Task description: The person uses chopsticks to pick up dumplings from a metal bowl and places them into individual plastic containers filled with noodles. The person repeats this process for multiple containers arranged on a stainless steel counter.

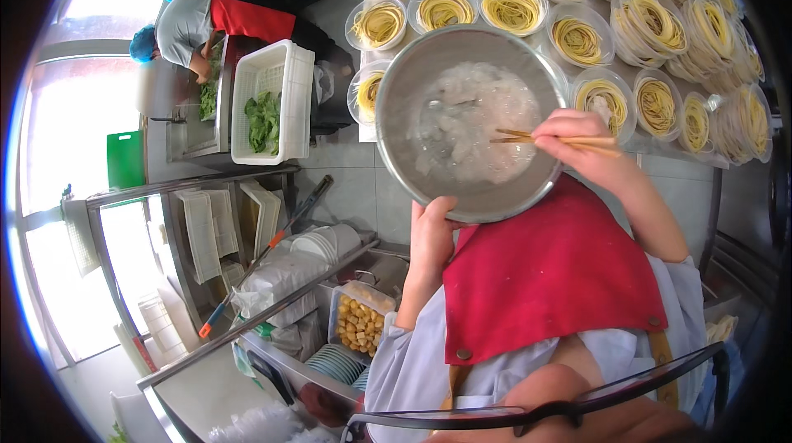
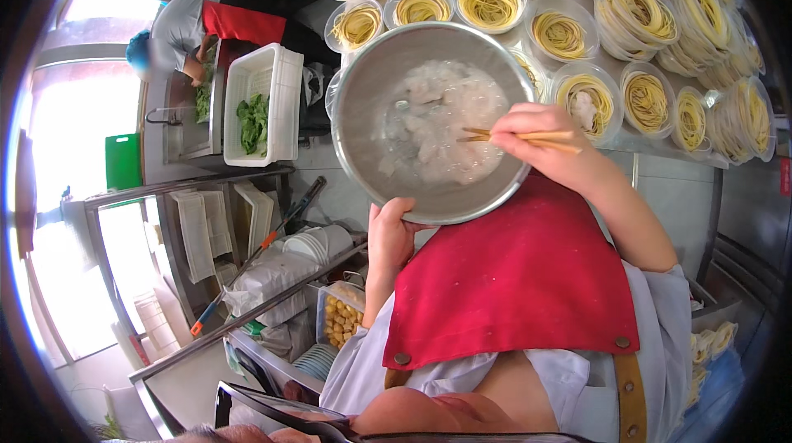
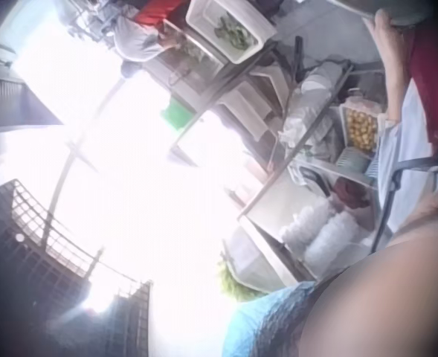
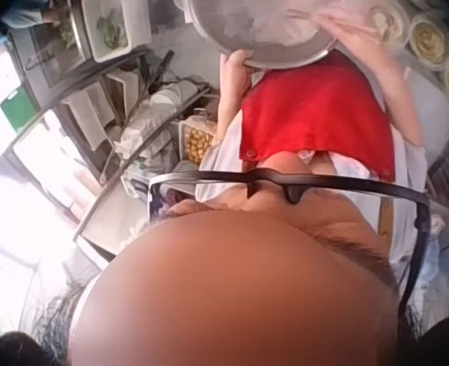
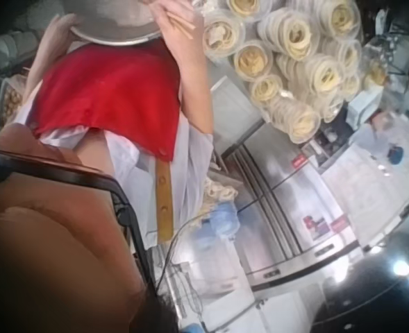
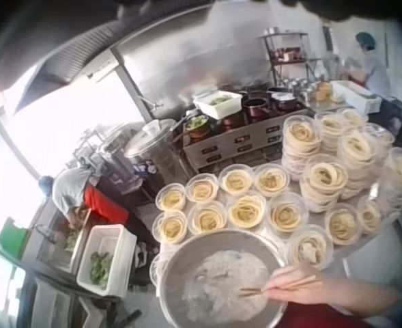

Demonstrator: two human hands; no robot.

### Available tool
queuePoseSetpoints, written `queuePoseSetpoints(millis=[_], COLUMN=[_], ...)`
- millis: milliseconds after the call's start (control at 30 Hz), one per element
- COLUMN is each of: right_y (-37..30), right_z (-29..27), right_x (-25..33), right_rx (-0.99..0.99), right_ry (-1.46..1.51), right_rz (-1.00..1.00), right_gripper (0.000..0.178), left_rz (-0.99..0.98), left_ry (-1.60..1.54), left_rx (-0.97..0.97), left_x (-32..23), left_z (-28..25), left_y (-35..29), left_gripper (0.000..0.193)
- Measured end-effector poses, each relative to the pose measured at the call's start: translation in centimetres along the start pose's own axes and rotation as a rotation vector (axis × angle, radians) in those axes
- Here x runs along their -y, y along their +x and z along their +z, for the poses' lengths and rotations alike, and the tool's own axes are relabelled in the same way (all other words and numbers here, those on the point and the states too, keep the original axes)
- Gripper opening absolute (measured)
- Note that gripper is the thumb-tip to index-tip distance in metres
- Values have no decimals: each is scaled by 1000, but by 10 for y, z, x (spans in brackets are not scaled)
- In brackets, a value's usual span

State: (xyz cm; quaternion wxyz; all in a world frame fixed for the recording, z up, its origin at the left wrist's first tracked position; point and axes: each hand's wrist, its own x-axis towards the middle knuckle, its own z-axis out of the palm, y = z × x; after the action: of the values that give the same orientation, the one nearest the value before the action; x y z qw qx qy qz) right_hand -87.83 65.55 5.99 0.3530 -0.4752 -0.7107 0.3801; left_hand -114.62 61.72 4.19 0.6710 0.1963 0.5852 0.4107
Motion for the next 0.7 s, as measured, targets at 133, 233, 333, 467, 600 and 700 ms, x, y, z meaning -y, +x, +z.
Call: queuePoseSetpoints(millis=[133,233,333,467,600,700], right_y=[11,14,11,10,22,30], right_z=[23,28,28,30,47,58], right_x=[-7,-10,1,14,4,-8], right_rx=[-135,-283,-315,-315,-288,-366], right_ry=[-15,13,96,-175,-323,-253], right_rz=[44,10,94,-142,-266,-153], right_gripper=[13,13,12,10,10,13], left_rz=[-41,-35,-29,-44,-46,-25], left_ry=[42,50,49,64,89,117], left_rx=[58,87,145,151,192,220], left_x=[-7,-5,-16,-24,-27,-27], left_z=[2,-8,-13,-19,-22,-23], left_y=[2,11,14,19,26,29], left_gripper=[42,43,43,44,45,46])
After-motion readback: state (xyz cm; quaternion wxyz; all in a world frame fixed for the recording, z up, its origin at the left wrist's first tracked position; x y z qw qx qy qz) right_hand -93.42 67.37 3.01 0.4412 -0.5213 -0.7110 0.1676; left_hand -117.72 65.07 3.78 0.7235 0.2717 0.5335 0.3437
